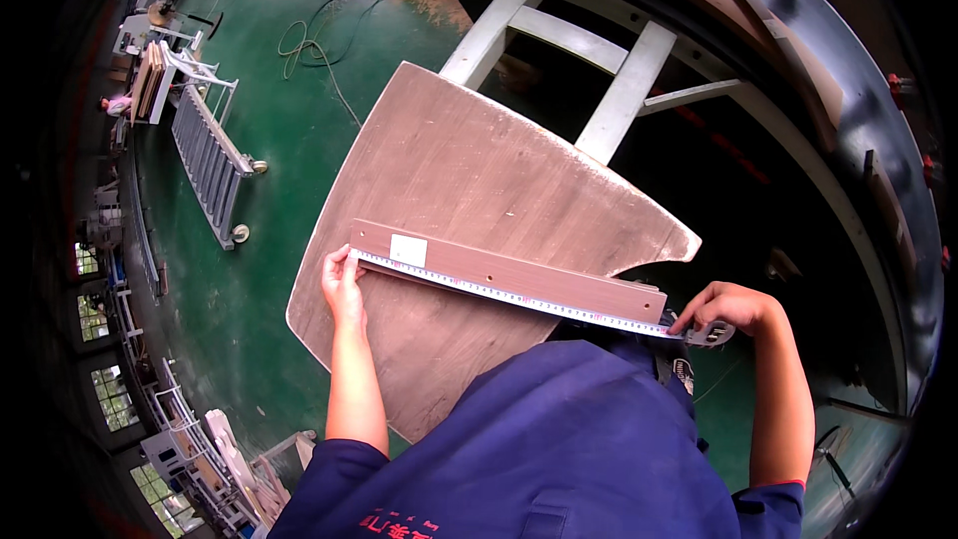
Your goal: The person uses a tape measure to check the dimensions of several wooden planks on a worktable and a machine.
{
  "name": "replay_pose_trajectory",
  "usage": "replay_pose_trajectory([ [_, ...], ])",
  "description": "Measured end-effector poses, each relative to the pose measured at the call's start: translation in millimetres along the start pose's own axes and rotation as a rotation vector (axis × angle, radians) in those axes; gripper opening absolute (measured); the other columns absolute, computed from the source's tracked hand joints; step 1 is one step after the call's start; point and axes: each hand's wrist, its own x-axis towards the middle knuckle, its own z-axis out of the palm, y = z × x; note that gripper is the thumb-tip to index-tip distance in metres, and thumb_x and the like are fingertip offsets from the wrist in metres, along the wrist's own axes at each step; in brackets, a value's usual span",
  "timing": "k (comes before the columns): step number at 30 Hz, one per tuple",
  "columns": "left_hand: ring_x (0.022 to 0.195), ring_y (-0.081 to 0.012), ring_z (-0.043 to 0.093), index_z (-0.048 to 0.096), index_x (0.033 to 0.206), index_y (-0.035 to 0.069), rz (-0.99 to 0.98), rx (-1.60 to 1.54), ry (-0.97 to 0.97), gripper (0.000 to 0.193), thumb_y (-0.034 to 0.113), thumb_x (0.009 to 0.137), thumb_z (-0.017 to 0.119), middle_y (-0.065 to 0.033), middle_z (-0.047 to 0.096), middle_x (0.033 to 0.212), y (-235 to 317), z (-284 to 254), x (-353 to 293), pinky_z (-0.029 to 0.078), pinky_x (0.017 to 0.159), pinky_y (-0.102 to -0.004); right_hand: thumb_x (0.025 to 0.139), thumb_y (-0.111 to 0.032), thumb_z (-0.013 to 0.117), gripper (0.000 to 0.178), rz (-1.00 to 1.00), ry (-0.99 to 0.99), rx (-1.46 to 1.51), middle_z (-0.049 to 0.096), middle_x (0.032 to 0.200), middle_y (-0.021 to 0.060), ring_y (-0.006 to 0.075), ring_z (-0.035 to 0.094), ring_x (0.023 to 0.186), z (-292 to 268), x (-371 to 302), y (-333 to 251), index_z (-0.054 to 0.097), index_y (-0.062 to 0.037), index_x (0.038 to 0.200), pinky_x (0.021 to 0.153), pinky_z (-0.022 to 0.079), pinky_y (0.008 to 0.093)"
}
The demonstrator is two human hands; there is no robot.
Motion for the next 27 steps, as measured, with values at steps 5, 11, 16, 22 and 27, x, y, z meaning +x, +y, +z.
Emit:
replay_pose_trajectory([
  [5,0.086,-0.0082,0.061,0.066,0.116,0.006,-0.002,-0.003,0.007,0.019,0.012,0.098,0.066,-0.0007,0.068,0.100,-2,1,-1,0.049,0.076,-0.0251,0.063,-0.012,0.066,0.045,-0.014,0.014,-0.004,0.077,0.091,0.0099,0.0175,0.068,0.077,2,2,1,0.081,-0.0038,0.105,0.077,0.055,0.0273],
  [11,0.082,-0.0071,0.059,0.067,0.114,0.005,0.024,0.062,0.007,0.018,0.012,0.097,0.066,-0.0003,0.067,0.094,3,3,-1,0.047,0.074,-0.0242,0.063,-0.012,0.065,0.045,0.021,0.026,0.033,0.075,0.085,0.0087,0.0153,0.067,0.073,5,-4,-5,0.081,-0.0043,0.104,0.074,0.055,0.0255],
  [16,0.075,-0.0106,0.058,0.067,0.113,0.004,0.163,0.282,-0.049,0.022,0.016,0.095,0.069,-0.0022,0.065,0.086,9,-3,4,0.047,0.071,-0.0278,0.063,-0.012,0.065,0.045,0.020,0.035,0.030,0.074,0.081,0.0071,0.0143,0.065,0.071,8,-7,-9,0.081,-0.0046,0.104,0.073,0.054,0.0246],
  [22,0.072,-0.0115,0.058,0.068,0.112,0.003,0.200,0.371,-0.045,0.022,0.016,0.094,0.068,-0.0030,0.065,0.082,14,-2,4,0.048,0.069,-0.0291,0.062,-0.012,0.065,0.046,0.003,0.038,0.019,0.073,0.078,0.0059,0.0137,0.064,0.071,8,-7,-6,0.081,-0.0045,0.104,0.072,0.052,0.0243],
  [27,0.075,-0.0124,0.060,0.068,0.111,0.003,0.186,0.353,-0.028,0.022,0.016,0.093,0.068,-0.0050,0.068,0.085,16,0,3,0.049,0.070,-0.0301,0.062,-0.012,0.065,0.046,0.002,0.030,0.016,0.074,0.082,0.0071,0.0139,0.066,0.073,6,-6,-4,0.081,-0.0043,0.104,0.073,0.054,0.0249],
])
